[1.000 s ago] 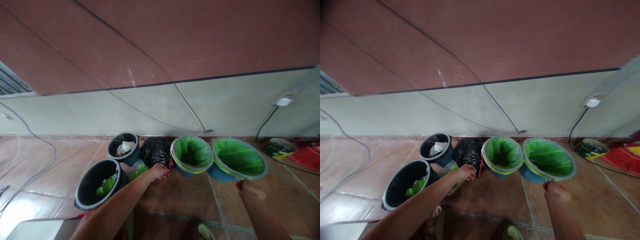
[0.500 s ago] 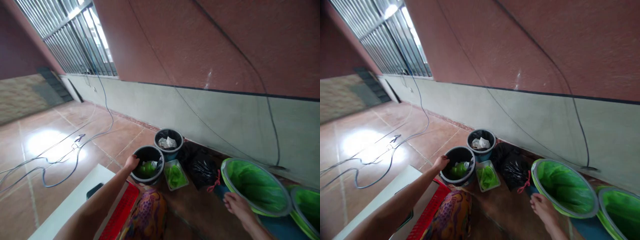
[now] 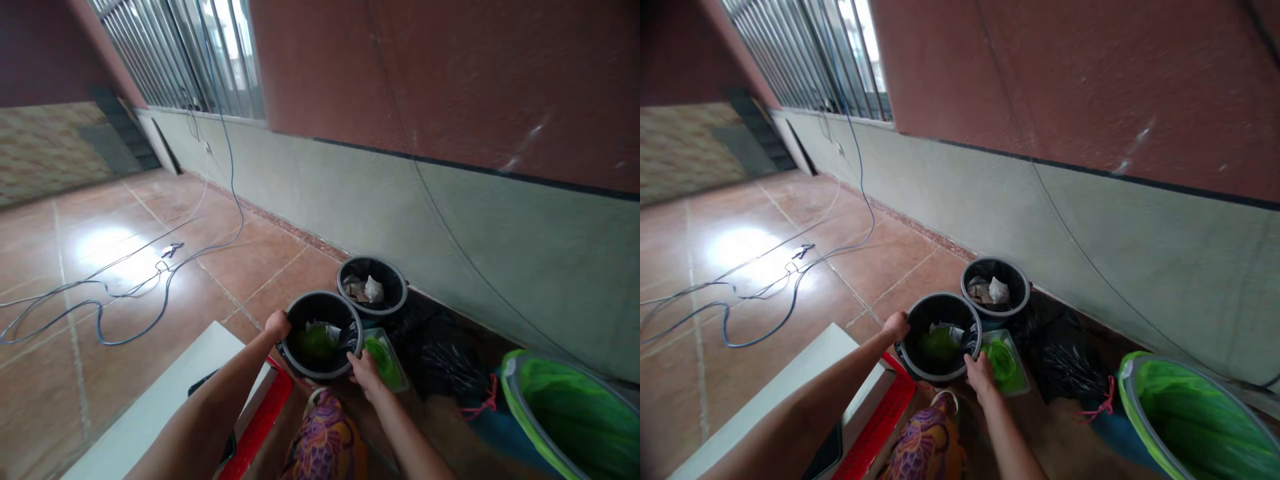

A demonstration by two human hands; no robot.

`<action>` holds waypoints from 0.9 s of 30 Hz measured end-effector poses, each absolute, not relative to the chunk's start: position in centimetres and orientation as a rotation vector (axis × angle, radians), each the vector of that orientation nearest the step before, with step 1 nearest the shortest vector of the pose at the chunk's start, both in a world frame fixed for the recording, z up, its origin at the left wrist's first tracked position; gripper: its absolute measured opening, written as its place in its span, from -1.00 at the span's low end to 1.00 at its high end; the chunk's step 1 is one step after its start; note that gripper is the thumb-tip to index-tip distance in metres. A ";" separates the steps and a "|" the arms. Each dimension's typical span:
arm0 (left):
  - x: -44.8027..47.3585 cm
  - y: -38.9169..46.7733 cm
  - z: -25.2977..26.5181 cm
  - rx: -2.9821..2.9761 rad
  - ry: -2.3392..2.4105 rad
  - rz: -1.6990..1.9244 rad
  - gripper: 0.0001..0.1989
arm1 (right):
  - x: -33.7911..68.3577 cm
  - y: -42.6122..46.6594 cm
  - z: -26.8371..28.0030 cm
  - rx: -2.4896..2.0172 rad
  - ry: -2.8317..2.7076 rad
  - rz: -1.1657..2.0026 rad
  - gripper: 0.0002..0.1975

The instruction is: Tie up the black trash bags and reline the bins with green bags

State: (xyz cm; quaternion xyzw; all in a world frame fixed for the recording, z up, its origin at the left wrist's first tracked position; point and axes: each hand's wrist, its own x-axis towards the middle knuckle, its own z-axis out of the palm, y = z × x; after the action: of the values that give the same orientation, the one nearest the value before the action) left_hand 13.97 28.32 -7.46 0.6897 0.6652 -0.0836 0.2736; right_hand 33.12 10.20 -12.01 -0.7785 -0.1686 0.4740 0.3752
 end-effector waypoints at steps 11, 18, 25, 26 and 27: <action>13.4 30.4 0.9 2.016 1.719 -0.132 -0.81 | 33.3 11.1 -4.7 -1.887 -0.465 1.179 -0.92; 16.5 27.5 11.9 2.274 1.554 0.029 -0.75 | 37.1 7.5 3.6 -1.682 -0.402 1.056 -0.79; 22.0 19.3 17.7 2.427 1.240 0.102 -0.77 | 40.5 -4.1 8.4 -1.672 -0.240 0.873 -0.70; 22.7 18.1 17.6 2.427 1.197 0.088 -0.77 | 40.8 -6.0 8.5 -1.694 -0.230 0.831 -0.69; 23.4 16.8 17.3 2.424 1.152 0.071 -0.77 | 41.0 -7.8 8.5 -1.719 -0.223 0.787 -0.69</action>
State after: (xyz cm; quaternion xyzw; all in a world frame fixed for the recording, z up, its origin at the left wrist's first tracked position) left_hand 23.42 16.83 17.28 0.8793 0.4180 0.0258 0.2266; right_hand 41.03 -7.81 8.46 -0.7355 -0.0956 0.3367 0.5801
